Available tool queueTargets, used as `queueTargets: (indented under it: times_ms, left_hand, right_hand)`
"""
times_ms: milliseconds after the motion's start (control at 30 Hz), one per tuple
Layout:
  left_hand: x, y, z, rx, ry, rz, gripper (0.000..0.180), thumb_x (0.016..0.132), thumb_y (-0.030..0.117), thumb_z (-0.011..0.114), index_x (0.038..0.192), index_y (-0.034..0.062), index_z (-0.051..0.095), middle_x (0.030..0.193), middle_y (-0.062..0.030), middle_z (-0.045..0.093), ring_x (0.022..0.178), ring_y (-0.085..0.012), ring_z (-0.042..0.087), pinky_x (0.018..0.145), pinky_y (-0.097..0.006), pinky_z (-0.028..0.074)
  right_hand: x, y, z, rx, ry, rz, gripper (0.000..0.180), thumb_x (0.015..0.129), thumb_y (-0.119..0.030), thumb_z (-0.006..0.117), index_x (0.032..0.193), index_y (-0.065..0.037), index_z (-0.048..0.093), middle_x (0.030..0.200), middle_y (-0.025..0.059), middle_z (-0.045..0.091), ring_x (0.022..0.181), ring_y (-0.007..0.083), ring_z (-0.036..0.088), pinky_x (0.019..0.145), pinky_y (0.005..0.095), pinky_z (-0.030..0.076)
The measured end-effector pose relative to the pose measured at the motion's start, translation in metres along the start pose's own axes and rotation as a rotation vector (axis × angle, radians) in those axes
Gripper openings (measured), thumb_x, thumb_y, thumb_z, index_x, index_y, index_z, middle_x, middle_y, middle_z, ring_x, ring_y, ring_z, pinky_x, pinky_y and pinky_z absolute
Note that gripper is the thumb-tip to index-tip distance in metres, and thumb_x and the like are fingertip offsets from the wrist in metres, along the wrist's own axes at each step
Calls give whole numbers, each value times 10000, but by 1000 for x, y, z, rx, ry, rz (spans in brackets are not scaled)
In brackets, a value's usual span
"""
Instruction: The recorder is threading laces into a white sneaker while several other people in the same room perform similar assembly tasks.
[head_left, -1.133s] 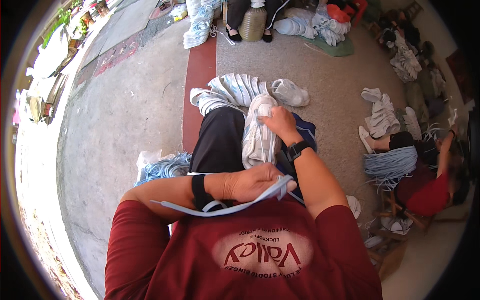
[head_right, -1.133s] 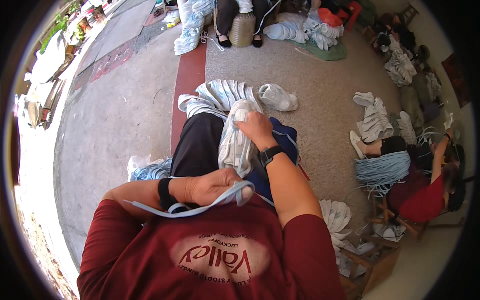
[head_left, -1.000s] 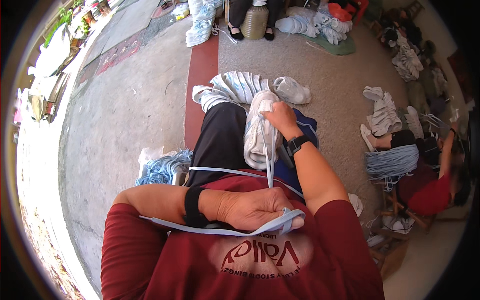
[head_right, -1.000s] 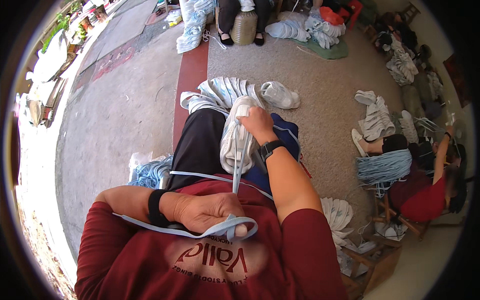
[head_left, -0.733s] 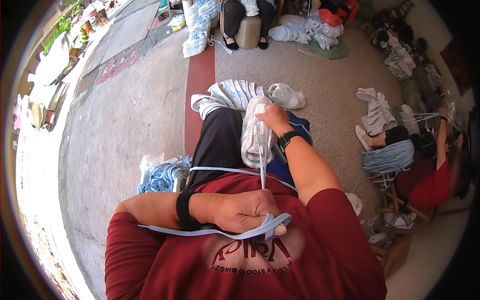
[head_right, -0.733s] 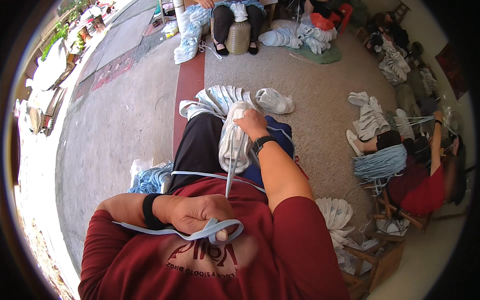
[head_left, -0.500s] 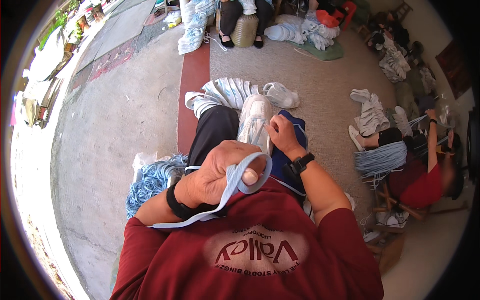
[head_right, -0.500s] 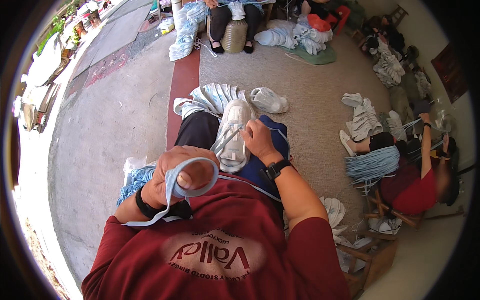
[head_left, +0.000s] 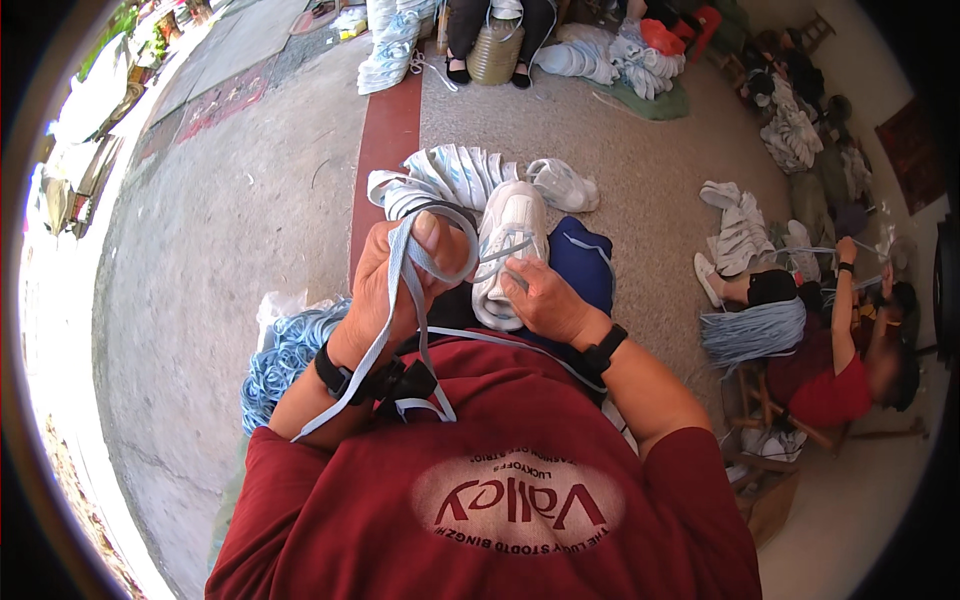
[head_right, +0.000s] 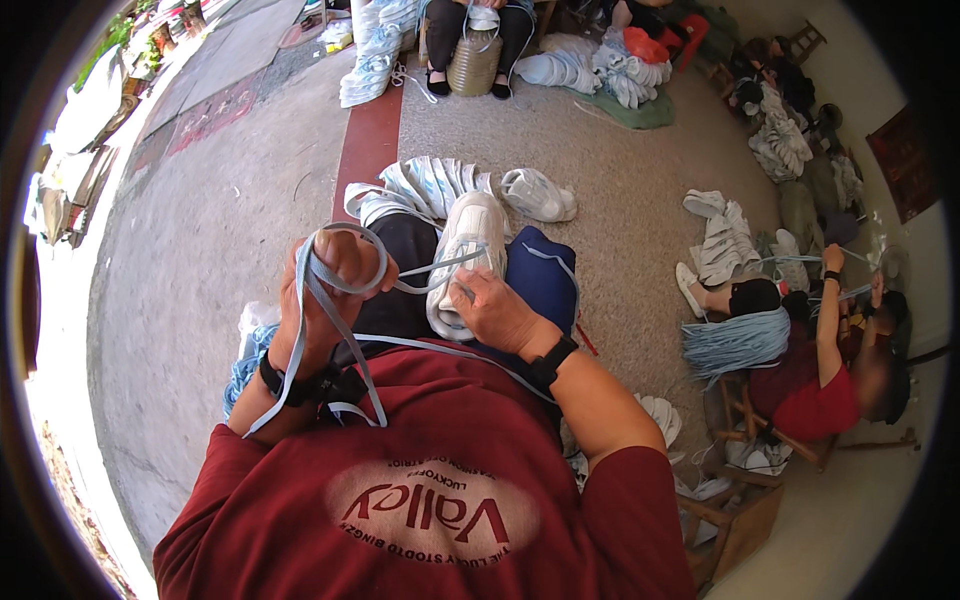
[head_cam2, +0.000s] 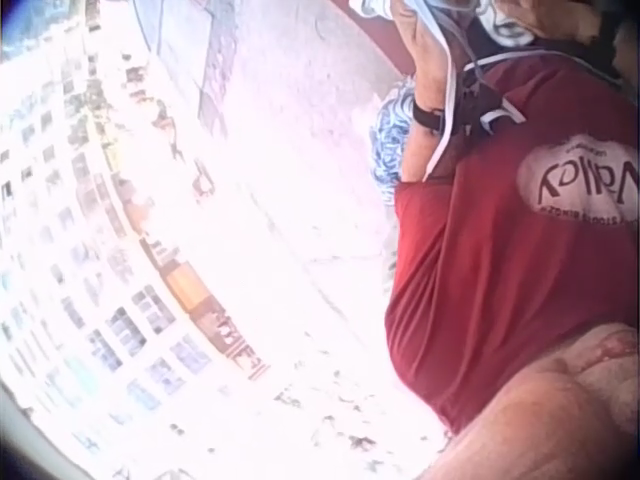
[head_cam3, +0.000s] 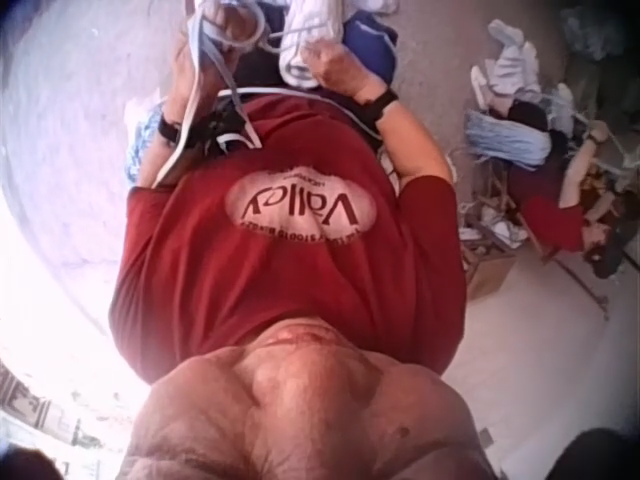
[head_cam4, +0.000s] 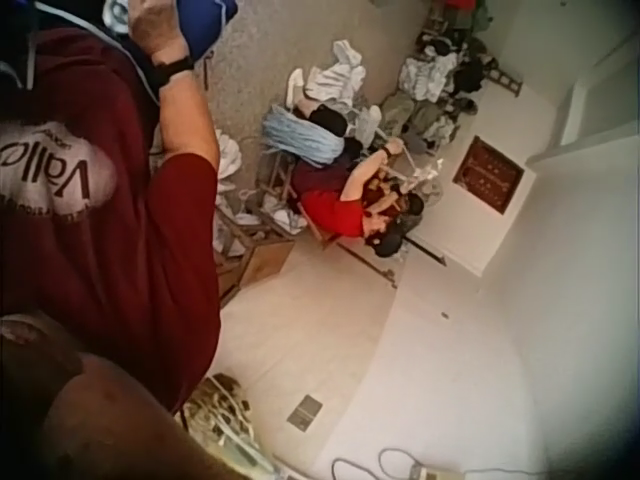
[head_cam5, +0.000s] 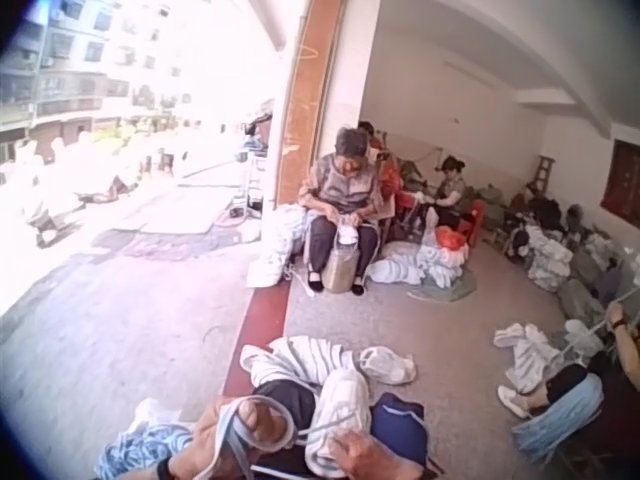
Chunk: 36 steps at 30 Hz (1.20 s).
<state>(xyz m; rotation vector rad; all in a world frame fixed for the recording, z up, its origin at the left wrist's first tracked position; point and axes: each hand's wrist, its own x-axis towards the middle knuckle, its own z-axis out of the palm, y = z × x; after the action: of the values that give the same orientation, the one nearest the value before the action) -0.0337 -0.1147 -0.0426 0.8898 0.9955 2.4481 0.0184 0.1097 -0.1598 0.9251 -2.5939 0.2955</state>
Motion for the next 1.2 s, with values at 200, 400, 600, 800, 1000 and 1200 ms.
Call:
queueTargets:
  times_ms: [200,400,600,800,1000,1200]
  left_hand:
    - [-1,-3,-13,29,82,-34,371,915,367,486,654,108,441,560,-4,399,518,-137,397,606,-334,381]
    - [2,3,-11,-17,250,-58,420,938,398,430,616,135,369,535,30,314,488,-104,338,596,-315,372]
    - [-3,-3,-26,-94,297,-96,443,960,391,376,590,154,325,510,36,267,456,-85,276,576,-299,359]
    - [0,-5,-24,-161,326,-94,450,960,381,381,581,150,308,503,35,260,455,-84,266,570,-292,349]
    - [9,-9,-23,-151,305,-88,451,960,375,388,578,150,304,508,37,248,453,-85,252,574,-295,344]
    - [4,-16,-25,-150,178,-104,403,959,380,386,626,160,329,538,40,253,481,-91,261,583,-286,323]
  right_hand:
    - [9,13,7,498,178,348,182,828,-114,545,896,40,616,823,190,625,747,286,609,735,348,484]
    - [30,61,14,788,-193,821,201,818,-147,564,810,43,630,707,154,618,652,180,566,630,309,441]
    - [31,58,20,933,-157,876,198,812,-140,565,795,48,623,673,79,596,656,138,536,625,314,438]
    - [35,63,23,880,-189,845,190,811,-137,567,785,42,625,674,77,594,652,134,530,620,312,433]
    - [35,73,20,868,-175,844,200,811,-151,565,786,39,624,677,74,597,662,134,538,631,312,439]
    - [24,68,18,786,-129,803,213,776,-182,559,776,14,641,702,158,629,657,188,598,661,334,464]
